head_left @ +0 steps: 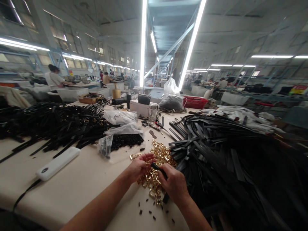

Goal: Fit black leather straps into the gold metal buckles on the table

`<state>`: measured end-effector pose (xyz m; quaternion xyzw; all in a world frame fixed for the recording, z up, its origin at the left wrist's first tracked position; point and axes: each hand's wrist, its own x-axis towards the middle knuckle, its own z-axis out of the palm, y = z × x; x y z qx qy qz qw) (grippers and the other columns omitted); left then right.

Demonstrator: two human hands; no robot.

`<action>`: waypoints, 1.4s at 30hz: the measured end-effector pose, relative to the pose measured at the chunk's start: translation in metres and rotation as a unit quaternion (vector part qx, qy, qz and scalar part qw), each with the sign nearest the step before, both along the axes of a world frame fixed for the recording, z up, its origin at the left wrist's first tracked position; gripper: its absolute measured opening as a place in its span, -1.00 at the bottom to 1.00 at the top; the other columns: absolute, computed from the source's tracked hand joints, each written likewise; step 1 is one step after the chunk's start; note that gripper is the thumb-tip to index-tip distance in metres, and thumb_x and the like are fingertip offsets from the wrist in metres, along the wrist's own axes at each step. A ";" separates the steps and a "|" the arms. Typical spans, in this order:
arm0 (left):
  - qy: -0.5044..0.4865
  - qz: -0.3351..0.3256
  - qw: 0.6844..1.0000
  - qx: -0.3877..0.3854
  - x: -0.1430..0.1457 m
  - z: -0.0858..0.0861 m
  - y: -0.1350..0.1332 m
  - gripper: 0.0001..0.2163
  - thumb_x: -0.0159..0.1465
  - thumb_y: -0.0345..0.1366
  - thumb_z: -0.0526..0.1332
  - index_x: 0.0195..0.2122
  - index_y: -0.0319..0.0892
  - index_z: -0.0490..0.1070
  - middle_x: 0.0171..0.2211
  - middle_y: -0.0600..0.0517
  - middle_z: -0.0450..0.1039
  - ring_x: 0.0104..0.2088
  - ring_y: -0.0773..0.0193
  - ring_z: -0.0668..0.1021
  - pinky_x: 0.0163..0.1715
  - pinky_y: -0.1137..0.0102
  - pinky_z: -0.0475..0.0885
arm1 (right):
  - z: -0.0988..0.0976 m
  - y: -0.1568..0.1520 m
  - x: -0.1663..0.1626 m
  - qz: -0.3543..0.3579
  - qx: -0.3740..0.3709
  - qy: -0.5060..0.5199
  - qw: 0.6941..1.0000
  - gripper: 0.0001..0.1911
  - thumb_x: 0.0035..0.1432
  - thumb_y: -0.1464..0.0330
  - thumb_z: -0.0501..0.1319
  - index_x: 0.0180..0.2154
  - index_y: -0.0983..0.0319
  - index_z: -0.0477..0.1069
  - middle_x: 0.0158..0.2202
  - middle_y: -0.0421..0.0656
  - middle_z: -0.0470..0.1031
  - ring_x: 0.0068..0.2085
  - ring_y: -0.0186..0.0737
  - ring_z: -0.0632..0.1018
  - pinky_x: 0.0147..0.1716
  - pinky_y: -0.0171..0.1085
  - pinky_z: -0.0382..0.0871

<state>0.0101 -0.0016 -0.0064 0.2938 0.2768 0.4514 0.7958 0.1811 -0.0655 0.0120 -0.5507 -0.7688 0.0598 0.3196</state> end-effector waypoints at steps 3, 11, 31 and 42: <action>0.003 0.034 0.999 -0.024 0.000 0.003 0.000 -0.74 0.03 -0.69 0.19 -0.28 -0.33 0.47 -0.16 -0.16 0.51 -0.14 0.25 0.57 -0.14 0.51 0.47 | 0.000 0.000 0.000 -0.001 0.006 0.006 1.000 -0.82 0.24 0.32 0.07 -0.30 0.19 0.43 -0.37 -0.16 0.51 -0.33 -0.26 0.51 -0.36 -0.35 0.20; 0.058 0.040 0.997 -0.043 -0.003 0.009 -0.001 -0.77 0.18 -0.44 0.26 -0.12 -0.30 0.41 -0.33 -0.11 0.55 -0.45 0.38 0.59 -0.48 0.60 0.49 | 0.005 -0.001 0.000 -0.007 0.006 0.010 1.000 -0.84 0.22 0.32 0.08 -0.31 0.19 0.42 -0.37 -0.18 0.51 -0.36 -0.26 0.52 -0.37 -0.35 0.22; 0.229 0.097 0.961 0.124 -0.002 0.003 0.000 -0.72 -0.01 -0.15 0.40 -0.39 -0.27 0.53 -0.60 0.09 0.41 -0.64 0.48 0.33 -0.61 0.55 0.20 | 0.004 -0.002 -0.006 0.003 -0.004 0.049 0.999 -0.86 0.21 0.34 0.09 -0.31 0.19 0.41 -0.38 -0.17 0.50 -0.34 -0.24 0.51 -0.34 -0.35 0.24; 0.222 0.088 0.961 0.138 0.006 0.006 -0.009 -0.74 0.02 -0.17 0.38 -0.33 -0.24 0.54 -0.39 -0.02 0.56 -0.42 0.28 0.53 -0.40 0.45 0.40 | -0.004 0.002 -0.002 -0.055 0.016 -0.007 0.998 -0.86 0.21 0.36 0.08 -0.37 0.19 0.39 -0.41 -0.19 0.49 -0.37 -0.26 0.51 -0.39 -0.35 0.15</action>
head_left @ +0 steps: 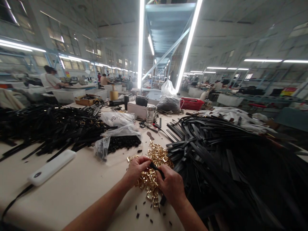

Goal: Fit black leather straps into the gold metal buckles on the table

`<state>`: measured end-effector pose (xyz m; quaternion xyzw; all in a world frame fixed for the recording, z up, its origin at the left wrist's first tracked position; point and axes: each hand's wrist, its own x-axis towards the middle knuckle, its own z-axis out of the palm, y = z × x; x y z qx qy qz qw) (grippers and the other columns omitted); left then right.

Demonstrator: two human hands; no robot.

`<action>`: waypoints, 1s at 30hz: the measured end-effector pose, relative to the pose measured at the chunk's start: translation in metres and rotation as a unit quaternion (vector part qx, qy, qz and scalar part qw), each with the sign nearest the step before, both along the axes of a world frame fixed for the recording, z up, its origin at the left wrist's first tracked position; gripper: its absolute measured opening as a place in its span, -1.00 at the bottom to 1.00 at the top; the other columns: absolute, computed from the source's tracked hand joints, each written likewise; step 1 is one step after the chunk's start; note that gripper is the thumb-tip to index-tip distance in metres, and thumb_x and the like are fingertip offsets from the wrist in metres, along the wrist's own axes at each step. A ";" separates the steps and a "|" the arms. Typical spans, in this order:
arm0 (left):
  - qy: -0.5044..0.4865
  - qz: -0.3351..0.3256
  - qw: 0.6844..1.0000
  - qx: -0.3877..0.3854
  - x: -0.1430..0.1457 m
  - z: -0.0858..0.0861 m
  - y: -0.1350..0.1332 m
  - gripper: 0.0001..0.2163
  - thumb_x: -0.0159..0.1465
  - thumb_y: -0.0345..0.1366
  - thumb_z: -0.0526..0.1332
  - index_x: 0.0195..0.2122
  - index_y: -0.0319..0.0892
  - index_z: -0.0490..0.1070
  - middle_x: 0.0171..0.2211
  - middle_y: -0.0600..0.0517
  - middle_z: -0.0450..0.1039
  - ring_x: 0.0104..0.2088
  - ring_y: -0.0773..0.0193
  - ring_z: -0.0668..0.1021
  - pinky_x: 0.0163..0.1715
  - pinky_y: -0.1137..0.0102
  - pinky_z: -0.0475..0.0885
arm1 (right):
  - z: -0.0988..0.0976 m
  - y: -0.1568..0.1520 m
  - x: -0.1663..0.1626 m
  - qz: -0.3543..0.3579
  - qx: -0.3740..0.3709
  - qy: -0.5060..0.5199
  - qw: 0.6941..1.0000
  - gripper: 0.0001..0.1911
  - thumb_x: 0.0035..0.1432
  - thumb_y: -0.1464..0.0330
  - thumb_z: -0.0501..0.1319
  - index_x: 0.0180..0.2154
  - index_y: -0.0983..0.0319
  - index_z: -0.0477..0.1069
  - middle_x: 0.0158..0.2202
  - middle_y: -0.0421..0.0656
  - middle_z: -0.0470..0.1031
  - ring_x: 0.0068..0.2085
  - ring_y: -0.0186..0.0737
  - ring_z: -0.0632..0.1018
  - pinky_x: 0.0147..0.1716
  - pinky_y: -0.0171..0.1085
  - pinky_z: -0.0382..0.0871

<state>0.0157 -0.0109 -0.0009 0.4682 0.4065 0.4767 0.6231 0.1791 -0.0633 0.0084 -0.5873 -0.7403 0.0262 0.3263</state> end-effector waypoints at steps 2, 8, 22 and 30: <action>0.007 -0.002 1.000 0.005 0.001 0.002 -0.001 -0.74 0.05 -0.15 0.36 -0.35 -0.25 0.53 -0.40 -0.01 0.56 -0.42 0.30 0.53 -0.40 0.46 0.39 | -0.001 0.000 -0.001 -0.012 0.000 -0.003 1.000 -0.85 0.21 0.37 0.08 -0.38 0.19 0.38 -0.41 -0.20 0.48 -0.38 -0.26 0.51 -0.40 -0.35 0.14; -0.056 -0.007 0.998 -0.041 0.004 -0.007 0.001 -0.74 0.02 -0.20 0.40 -0.34 -0.25 0.49 -0.39 0.00 0.54 -0.40 0.31 0.55 -0.40 0.47 0.41 | -0.001 -0.001 -0.003 -0.015 -0.005 0.002 1.000 -0.85 0.21 0.37 0.07 -0.37 0.19 0.39 -0.41 -0.21 0.49 -0.37 -0.26 0.51 -0.40 -0.35 0.14; -0.205 -0.080 0.960 -0.172 0.004 0.000 -0.004 -0.76 -0.03 -0.46 0.43 -0.33 -0.31 0.48 -0.30 -0.07 0.55 -0.34 0.33 0.59 -0.28 0.53 0.48 | 0.000 0.000 -0.003 -0.022 0.001 0.040 0.999 -0.87 0.20 0.35 0.09 -0.35 0.19 0.40 -0.40 -0.21 0.50 -0.38 -0.26 0.52 -0.38 -0.36 0.16; -0.149 -0.117 0.975 -0.116 0.013 -0.001 -0.010 -0.78 -0.03 -0.33 0.44 -0.38 -0.32 0.51 -0.38 -0.07 0.55 -0.42 0.31 0.56 -0.29 0.42 0.45 | 0.002 0.000 -0.002 -0.008 0.047 -0.053 0.997 -0.82 0.22 0.38 0.06 -0.40 0.22 0.38 -0.44 -0.17 0.47 -0.43 -0.30 0.47 -0.44 -0.36 0.09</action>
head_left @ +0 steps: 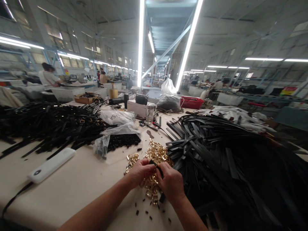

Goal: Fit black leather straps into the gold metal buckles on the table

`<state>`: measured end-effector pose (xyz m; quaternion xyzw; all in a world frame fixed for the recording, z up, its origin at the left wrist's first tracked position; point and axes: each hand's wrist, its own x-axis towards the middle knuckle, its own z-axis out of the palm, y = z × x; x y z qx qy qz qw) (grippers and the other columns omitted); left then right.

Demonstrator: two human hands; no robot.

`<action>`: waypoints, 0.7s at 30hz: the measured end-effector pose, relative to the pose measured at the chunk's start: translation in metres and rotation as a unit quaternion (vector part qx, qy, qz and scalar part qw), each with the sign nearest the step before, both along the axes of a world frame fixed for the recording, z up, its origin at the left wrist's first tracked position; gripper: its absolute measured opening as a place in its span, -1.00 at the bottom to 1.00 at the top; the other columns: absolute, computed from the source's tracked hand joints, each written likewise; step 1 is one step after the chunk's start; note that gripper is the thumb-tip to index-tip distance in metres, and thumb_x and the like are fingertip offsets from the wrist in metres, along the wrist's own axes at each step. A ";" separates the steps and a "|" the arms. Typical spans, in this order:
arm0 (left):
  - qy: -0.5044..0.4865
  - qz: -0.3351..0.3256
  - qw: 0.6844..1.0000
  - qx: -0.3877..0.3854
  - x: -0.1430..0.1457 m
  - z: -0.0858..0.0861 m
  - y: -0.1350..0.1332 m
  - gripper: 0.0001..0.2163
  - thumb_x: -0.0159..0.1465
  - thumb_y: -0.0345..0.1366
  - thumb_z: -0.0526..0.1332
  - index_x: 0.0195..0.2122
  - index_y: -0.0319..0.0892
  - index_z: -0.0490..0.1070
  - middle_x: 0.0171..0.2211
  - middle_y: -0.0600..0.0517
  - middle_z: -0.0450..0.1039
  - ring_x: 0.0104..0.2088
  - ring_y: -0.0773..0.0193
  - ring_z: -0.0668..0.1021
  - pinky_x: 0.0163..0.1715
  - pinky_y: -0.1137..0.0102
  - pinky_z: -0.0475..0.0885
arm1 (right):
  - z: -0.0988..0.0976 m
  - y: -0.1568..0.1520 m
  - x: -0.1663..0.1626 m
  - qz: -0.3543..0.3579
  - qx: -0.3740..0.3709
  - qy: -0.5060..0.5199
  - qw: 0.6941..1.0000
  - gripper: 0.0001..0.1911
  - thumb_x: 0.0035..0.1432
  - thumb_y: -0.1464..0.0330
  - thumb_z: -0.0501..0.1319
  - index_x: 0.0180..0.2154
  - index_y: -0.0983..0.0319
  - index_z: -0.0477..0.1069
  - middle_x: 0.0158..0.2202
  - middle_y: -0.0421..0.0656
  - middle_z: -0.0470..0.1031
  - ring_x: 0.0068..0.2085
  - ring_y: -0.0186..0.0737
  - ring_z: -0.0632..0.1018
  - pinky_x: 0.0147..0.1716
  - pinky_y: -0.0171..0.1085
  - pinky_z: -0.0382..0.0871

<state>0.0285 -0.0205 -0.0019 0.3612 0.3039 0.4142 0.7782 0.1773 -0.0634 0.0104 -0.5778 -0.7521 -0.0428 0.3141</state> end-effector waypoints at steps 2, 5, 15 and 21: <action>0.002 0.000 1.000 0.000 0.000 -0.004 0.002 -0.76 -0.02 -0.31 0.43 -0.36 -0.32 0.52 -0.35 -0.09 0.55 -0.41 0.29 0.56 -0.28 0.40 0.44 | 0.000 0.000 -0.001 0.005 0.005 -0.012 1.000 -0.80 0.22 0.37 0.06 -0.42 0.22 0.37 -0.45 -0.17 0.46 -0.45 -0.30 0.46 -0.45 -0.35 0.08; 0.008 -0.004 1.000 0.010 -0.001 -0.009 0.004 -0.74 -0.01 -0.31 0.42 -0.31 -0.32 0.52 -0.31 -0.12 0.55 -0.36 0.24 0.57 -0.25 0.36 0.43 | -0.001 0.000 -0.002 0.009 -0.005 -0.001 1.000 -0.80 0.22 0.36 0.06 -0.42 0.22 0.38 -0.45 -0.17 0.46 -0.44 -0.30 0.47 -0.45 -0.36 0.09; 0.084 0.056 0.994 0.030 -0.021 -0.001 0.016 -0.73 -0.06 -0.23 0.44 -0.41 -0.30 0.50 -0.47 0.00 0.50 -0.49 0.37 0.49 -0.39 0.46 0.38 | 0.019 -0.001 0.012 0.038 -0.179 0.124 0.975 -0.80 0.16 0.33 0.04 -0.41 0.20 0.40 -0.49 -0.23 0.47 -0.45 -0.29 0.45 -0.43 -0.38 0.20; 0.103 0.015 0.994 0.046 -0.022 0.000 0.013 -0.70 -0.04 -0.23 0.43 -0.33 -0.30 0.52 -0.39 -0.04 0.53 -0.47 0.35 0.50 -0.41 0.47 0.37 | 0.014 0.000 0.012 0.066 -0.173 0.150 0.971 -0.80 0.12 0.39 0.02 -0.37 0.20 0.42 -0.44 -0.21 0.48 -0.40 -0.26 0.47 -0.37 -0.36 0.24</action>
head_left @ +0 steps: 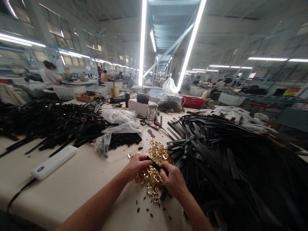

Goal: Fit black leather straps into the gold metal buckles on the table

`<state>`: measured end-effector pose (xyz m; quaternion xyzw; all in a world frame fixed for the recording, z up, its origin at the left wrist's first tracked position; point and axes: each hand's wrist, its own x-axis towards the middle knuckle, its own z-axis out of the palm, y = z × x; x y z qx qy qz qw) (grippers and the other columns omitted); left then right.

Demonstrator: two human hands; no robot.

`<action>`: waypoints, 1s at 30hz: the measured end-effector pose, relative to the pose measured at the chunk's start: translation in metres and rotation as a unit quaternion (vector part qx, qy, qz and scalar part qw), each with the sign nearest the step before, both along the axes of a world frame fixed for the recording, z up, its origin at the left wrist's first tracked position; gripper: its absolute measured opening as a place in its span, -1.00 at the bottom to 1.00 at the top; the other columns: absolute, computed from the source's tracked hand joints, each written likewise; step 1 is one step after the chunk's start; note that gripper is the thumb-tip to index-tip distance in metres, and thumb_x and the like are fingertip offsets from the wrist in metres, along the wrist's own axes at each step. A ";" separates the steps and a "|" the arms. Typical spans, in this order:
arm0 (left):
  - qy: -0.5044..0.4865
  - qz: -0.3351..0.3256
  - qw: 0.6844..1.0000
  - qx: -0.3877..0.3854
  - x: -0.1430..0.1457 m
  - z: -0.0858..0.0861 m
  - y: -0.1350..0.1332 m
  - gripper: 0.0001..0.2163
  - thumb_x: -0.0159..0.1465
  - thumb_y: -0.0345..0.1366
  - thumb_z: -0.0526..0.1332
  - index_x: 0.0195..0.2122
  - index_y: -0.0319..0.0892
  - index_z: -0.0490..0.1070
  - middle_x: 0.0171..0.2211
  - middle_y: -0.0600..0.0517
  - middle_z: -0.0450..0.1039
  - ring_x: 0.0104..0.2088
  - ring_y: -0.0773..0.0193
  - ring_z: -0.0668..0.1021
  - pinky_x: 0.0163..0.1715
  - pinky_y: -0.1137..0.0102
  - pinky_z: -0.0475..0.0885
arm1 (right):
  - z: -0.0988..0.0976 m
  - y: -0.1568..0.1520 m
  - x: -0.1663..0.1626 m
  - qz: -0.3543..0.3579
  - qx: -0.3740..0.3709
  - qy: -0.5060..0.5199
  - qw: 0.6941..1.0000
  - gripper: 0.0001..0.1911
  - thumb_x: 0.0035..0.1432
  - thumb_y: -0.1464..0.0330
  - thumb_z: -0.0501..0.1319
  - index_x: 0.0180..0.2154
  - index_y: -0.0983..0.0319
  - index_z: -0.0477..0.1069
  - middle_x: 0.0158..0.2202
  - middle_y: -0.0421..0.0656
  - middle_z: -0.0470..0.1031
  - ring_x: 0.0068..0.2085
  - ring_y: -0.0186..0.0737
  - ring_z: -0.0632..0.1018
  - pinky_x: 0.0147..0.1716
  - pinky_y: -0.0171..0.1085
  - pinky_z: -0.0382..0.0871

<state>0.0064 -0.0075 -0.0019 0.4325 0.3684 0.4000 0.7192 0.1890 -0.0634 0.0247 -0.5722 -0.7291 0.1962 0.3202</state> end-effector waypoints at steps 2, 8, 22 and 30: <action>0.002 -0.014 1.000 -0.003 0.002 0.001 -0.003 -0.70 -0.03 -0.24 0.42 -0.31 -0.29 0.52 -0.39 -0.04 0.53 -0.49 0.36 0.50 -0.44 0.48 0.36 | -0.001 -0.001 -0.001 0.002 0.004 0.006 1.000 -0.80 0.11 0.41 0.03 -0.38 0.20 0.42 -0.44 -0.21 0.48 -0.40 -0.26 0.47 -0.36 -0.36 0.24; -0.009 -0.005 1.000 -0.019 0.009 0.004 -0.009 -0.74 -0.11 -0.28 0.46 -0.45 -0.27 0.48 -0.60 0.11 0.39 -0.66 0.50 0.32 -0.66 0.57 0.16 | -0.001 -0.003 -0.005 0.010 0.017 0.014 1.000 -0.83 0.10 0.43 0.04 -0.40 0.21 0.40 -0.46 -0.21 0.47 -0.41 -0.27 0.46 -0.37 -0.37 0.25; -0.078 -0.025 0.995 -0.065 0.007 0.009 -0.010 -0.73 -0.08 -0.30 0.47 -0.37 -0.30 0.52 -0.47 0.03 0.47 -0.56 0.49 0.43 -0.52 0.58 0.31 | 0.003 0.000 0.000 0.017 0.029 0.057 0.998 -0.83 0.12 0.44 0.03 -0.42 0.23 0.38 -0.51 -0.24 0.42 -0.45 -0.31 0.43 -0.43 -0.39 0.23; 0.000 -0.011 0.998 0.058 0.012 0.010 -0.012 -0.72 -0.11 -0.22 0.46 -0.47 -0.27 0.47 -0.62 0.11 0.39 -0.65 0.47 0.34 -0.61 0.52 0.20 | 0.000 -0.002 -0.001 0.016 0.043 0.016 0.999 -0.83 0.10 0.46 0.04 -0.40 0.22 0.40 -0.46 -0.21 0.46 -0.41 -0.28 0.45 -0.38 -0.37 0.25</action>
